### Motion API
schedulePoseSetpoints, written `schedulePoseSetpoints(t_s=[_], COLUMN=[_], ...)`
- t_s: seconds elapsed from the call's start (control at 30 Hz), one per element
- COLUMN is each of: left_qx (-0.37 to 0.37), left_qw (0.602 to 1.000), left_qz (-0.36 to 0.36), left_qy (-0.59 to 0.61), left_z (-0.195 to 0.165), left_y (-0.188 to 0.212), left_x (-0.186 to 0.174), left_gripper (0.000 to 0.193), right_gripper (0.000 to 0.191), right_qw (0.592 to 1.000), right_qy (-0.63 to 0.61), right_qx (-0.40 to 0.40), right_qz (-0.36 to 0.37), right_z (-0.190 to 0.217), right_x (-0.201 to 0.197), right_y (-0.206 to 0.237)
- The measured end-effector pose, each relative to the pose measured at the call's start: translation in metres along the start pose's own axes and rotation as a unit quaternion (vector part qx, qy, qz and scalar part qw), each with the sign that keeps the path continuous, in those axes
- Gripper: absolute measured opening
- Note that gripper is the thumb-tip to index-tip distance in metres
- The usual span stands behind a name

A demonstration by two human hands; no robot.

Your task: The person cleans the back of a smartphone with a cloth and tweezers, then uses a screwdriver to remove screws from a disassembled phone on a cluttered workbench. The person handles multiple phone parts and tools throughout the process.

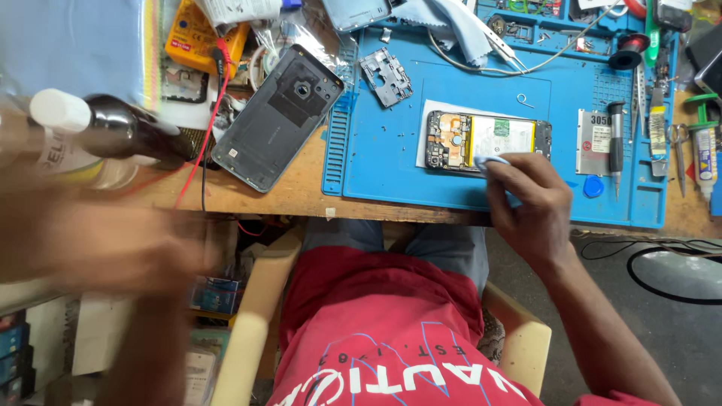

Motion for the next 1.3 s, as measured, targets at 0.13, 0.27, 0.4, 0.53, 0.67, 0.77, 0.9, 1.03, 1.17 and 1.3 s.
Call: schedulePoseSetpoints(t_s=[0.13, 0.27, 0.4, 0.53, 0.67, 0.77, 0.9, 1.03, 1.17, 1.3], left_qx=[0.109, 0.154, 0.163, 0.170, 0.179, 0.184, 0.189, 0.183, 0.183, 0.190], left_qw=[0.913, 0.886, 0.871, 0.877, 0.879, 0.879, 0.877, 0.878, 0.877, 0.875], left_qz=[0.374, 0.424, 0.458, 0.446, 0.441, 0.439, 0.441, 0.440, 0.442, 0.444], left_qy=[0.121, 0.102, 0.062, 0.049, 0.044, 0.041, 0.033, 0.041, 0.044, 0.033], left_z=[-0.069, -0.083, -0.079, -0.074, -0.072, -0.072, -0.073, -0.073, -0.073, -0.073], left_y=[0.025, 0.023, 0.028, 0.034, 0.036, 0.035, 0.034, 0.035, 0.035, 0.036], left_x=[0.131, 0.198, 0.215, 0.219, 0.221, 0.221, 0.220, 0.221, 0.221, 0.222], left_gripper=[0.072, 0.072, 0.066, 0.067, 0.067, 0.067, 0.067, 0.066, 0.067, 0.067], right_gripper=[0.026, 0.028, 0.026, 0.026, 0.030, 0.031, 0.034, 0.033, 0.033, 0.029], right_qw=[0.991, 0.982, 0.979, 0.981, 0.980, 0.981, 0.983, 0.981, 0.980, 0.980], right_qy=[0.059, 0.094, 0.106, 0.095, 0.103, 0.104, 0.095, 0.100, 0.107, 0.118], right_qx=[-0.098, -0.124, -0.138, -0.138, -0.136, -0.127, -0.117, -0.124, -0.128, -0.127], right_qz=[0.066, 0.111, 0.111, 0.102, 0.101, 0.101, 0.104, 0.108, 0.106, 0.093], right_z=[0.019, 0.029, 0.028, 0.022, 0.020, 0.018, 0.016, 0.015, 0.016, 0.015], right_x=[0.011, 0.022, 0.025, 0.027, 0.031, 0.032, 0.032, 0.032, 0.032, 0.033], right_y=[-0.022, -0.027, -0.024, -0.024, -0.022, -0.021, -0.022, -0.022, -0.020, -0.019])
Point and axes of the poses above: each hand's wrist, its own y-axis away from the middle knuckle, its own x-axis out of the palm, z = x × y, the point moved 5 cm from there along -y, towards the middle knuckle, and after that the axes turned 7 degrees about -y, right-handed, at the moved point
